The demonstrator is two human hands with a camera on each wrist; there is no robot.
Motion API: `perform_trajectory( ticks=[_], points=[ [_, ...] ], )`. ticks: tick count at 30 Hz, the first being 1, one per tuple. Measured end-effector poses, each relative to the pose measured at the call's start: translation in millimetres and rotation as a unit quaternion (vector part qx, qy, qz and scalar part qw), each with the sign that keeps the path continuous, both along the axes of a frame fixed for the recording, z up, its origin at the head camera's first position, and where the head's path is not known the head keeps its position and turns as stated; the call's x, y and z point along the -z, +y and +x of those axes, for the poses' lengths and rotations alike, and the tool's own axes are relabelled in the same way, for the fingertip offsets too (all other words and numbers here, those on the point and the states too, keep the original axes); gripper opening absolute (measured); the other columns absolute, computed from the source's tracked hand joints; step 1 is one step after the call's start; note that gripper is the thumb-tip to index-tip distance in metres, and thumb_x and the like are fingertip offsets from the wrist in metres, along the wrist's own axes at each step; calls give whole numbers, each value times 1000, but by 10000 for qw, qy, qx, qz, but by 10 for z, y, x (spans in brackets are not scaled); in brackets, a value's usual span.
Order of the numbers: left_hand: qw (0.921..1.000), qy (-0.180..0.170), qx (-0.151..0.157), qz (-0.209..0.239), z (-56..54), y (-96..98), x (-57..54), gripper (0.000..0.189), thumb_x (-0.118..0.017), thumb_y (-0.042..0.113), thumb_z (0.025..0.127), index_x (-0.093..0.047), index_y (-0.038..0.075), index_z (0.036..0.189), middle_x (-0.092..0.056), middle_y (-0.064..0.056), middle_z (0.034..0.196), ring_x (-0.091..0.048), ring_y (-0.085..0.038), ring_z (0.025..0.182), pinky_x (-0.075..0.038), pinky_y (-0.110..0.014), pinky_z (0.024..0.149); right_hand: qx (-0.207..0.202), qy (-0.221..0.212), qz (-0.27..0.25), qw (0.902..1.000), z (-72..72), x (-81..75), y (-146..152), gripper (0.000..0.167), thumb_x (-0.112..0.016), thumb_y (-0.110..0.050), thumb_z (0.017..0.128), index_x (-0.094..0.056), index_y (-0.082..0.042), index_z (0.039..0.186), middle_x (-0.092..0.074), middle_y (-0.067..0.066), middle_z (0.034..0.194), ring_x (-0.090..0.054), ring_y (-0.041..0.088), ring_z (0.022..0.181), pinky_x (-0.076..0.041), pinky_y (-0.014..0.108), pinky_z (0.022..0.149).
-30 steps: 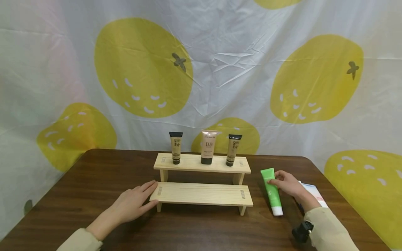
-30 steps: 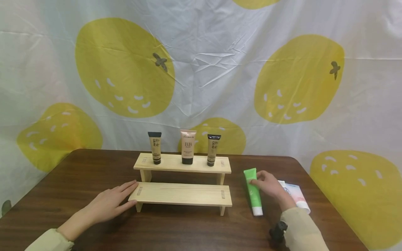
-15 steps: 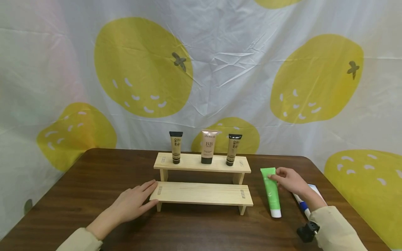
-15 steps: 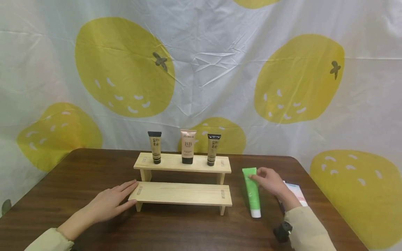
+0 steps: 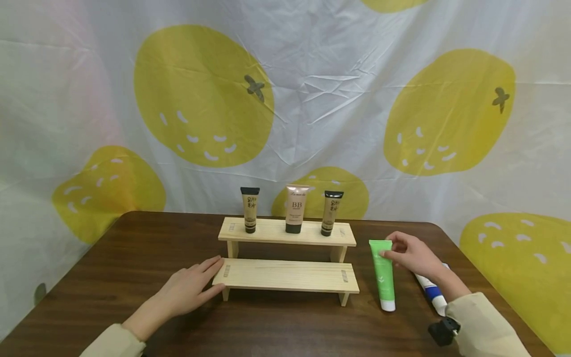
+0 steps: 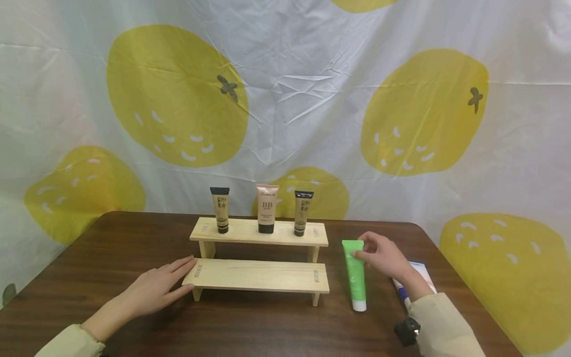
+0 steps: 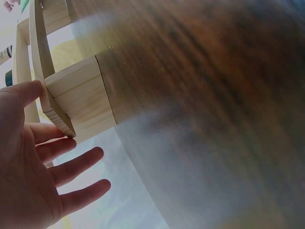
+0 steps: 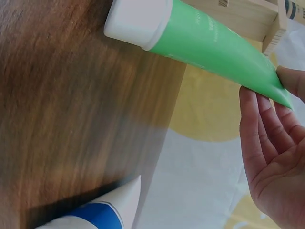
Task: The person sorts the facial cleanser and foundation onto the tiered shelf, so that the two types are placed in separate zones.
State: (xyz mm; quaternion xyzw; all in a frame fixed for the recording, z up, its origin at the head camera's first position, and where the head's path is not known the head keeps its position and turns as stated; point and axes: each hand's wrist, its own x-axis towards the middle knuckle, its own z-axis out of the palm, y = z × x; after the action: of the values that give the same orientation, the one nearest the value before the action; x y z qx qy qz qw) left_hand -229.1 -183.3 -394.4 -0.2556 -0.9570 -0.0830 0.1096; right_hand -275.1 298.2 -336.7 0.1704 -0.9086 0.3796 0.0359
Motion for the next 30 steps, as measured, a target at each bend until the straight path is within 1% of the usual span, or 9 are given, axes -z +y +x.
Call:
perform_trajectory(
  ticks=[2,8,10,14,18,25,28,30],
  points=[
    [10000,-10,-3,0,1,-2,2,62,-44,49,88,-45,4,130,-43,-12,130,-52,-33,102,-42,-52,73,-38,37,87,9999,39,-55,-24,26,-64,-18,83,-54,1,97,-54,7,70,-51,15,56,-45,29,50],
    [10000,-28,-4,-20,-3,-8,4,61,-45,48,88,-45,5,130,-42,-12,130,-52,-32,102,-42,-51,72,-81,403,475,9980,60,-106,-31,17,-63,-17,83,-58,-3,91,-54,4,71,-51,16,60,-42,27,52],
    [10000,-22,8,-22,-2,-9,4,60,-45,48,88,-45,5,130,-42,-12,130,-52,-32,102,-42,-51,72,-85,512,560,9971,42,-90,-15,18,-64,-20,82,-58,-5,90,-54,3,71,-51,17,62,-41,27,53],
    [10000,-29,17,-36,-2,-12,9,61,-44,48,88,-44,4,130,-42,-12,130,-52,-32,101,-42,-50,72,-189,671,600,9958,69,-136,-44,18,-64,-21,82,-57,-7,90,-56,2,76,-53,17,66,-43,28,55],
    [10000,-56,21,-37,-4,-12,9,62,-43,49,89,-44,5,131,-42,-12,131,-52,-33,102,-42,-51,73,-263,802,705,9939,118,-232,-78,18,-64,-23,82,-57,-8,91,-57,1,79,-54,16,69,-44,29,56],
    [9999,-134,2,-65,2,0,-17,63,-40,52,89,-43,5,131,-41,-12,131,-51,-33,103,-42,-51,74,-366,1106,922,9889,178,-407,-120,18,-62,-23,84,-58,-10,95,-57,-2,80,-55,13,67,-44,28,56],
    [9999,-132,-9,-72,3,1,-27,63,-40,52,89,-43,5,131,-41,-12,131,-51,-33,103,-41,-51,74,-404,1184,920,9879,194,-471,-133,17,-62,-21,84,-58,-9,97,-58,-2,80,-56,13,67,-45,28,56],
    [9999,-122,-8,-72,5,1,-29,63,-40,51,89,-43,5,131,-41,-12,131,-51,-33,103,-42,-51,74,-470,1144,835,9888,198,-508,-145,17,-61,-20,85,-59,-8,97,-59,-1,79,-57,13,67,-45,28,56]
  ],
)
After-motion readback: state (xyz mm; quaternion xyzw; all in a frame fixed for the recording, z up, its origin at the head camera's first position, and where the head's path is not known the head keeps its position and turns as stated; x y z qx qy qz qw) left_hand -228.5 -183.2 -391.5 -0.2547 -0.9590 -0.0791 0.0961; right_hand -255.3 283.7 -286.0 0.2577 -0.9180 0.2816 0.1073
